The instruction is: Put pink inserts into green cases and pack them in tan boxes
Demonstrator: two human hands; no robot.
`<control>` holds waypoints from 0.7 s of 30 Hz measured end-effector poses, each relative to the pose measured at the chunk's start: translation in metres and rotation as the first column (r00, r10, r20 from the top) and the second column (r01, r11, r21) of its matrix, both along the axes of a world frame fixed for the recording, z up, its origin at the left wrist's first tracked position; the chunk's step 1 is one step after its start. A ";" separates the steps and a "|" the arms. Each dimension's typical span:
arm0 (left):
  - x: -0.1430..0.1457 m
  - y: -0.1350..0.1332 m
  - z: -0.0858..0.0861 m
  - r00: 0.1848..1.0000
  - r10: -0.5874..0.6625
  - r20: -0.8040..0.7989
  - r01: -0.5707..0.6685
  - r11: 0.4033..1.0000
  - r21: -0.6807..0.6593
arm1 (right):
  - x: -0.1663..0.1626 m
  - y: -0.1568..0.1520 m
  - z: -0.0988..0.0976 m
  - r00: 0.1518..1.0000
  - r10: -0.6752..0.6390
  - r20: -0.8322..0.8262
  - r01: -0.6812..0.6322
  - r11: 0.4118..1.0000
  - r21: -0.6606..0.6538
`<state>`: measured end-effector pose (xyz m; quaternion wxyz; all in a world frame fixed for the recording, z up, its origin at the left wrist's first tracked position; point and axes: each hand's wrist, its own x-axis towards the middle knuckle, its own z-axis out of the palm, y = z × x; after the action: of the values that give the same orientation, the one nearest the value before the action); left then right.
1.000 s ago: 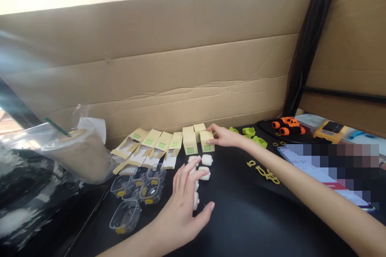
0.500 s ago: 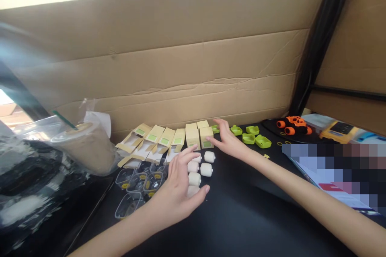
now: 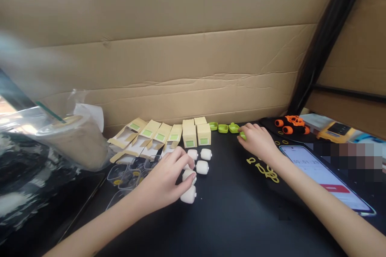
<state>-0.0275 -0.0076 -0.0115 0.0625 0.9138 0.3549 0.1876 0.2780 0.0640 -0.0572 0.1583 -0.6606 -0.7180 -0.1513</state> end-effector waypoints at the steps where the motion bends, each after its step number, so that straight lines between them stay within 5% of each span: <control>1: 0.000 0.000 0.000 1.000 -0.007 -0.007 0.007 1.000 0.005 | 0.005 0.001 -0.004 0.998 -0.044 0.034 0.045 0.999 -0.023; 7: 0.002 -0.003 0.000 0.999 -0.028 0.032 0.029 0.999 -0.014 | 0.015 0.002 -0.012 0.987 -0.098 0.131 0.108 0.991 -0.078; 16: 0.006 -0.004 -0.009 0.991 -0.081 0.110 0.101 0.977 -0.187 | -0.011 -0.010 0.009 0.976 0.218 -0.028 -0.216 0.974 0.065; 19: 0.008 -0.002 -0.014 0.961 -0.004 0.277 0.124 0.900 -0.418 | -0.036 -0.031 0.023 0.884 0.458 -0.094 -0.445 0.886 0.129; 21: 0.009 0.000 -0.017 0.893 0.126 0.431 0.183 0.774 -0.606 | -0.054 -0.049 0.030 0.795 0.596 -0.112 -0.581 0.801 0.144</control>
<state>-0.0180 -0.0072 -0.0289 0.4489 0.7756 0.3584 0.2616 0.2238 0.0147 -0.0277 0.2850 -0.4051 -0.8650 -0.0802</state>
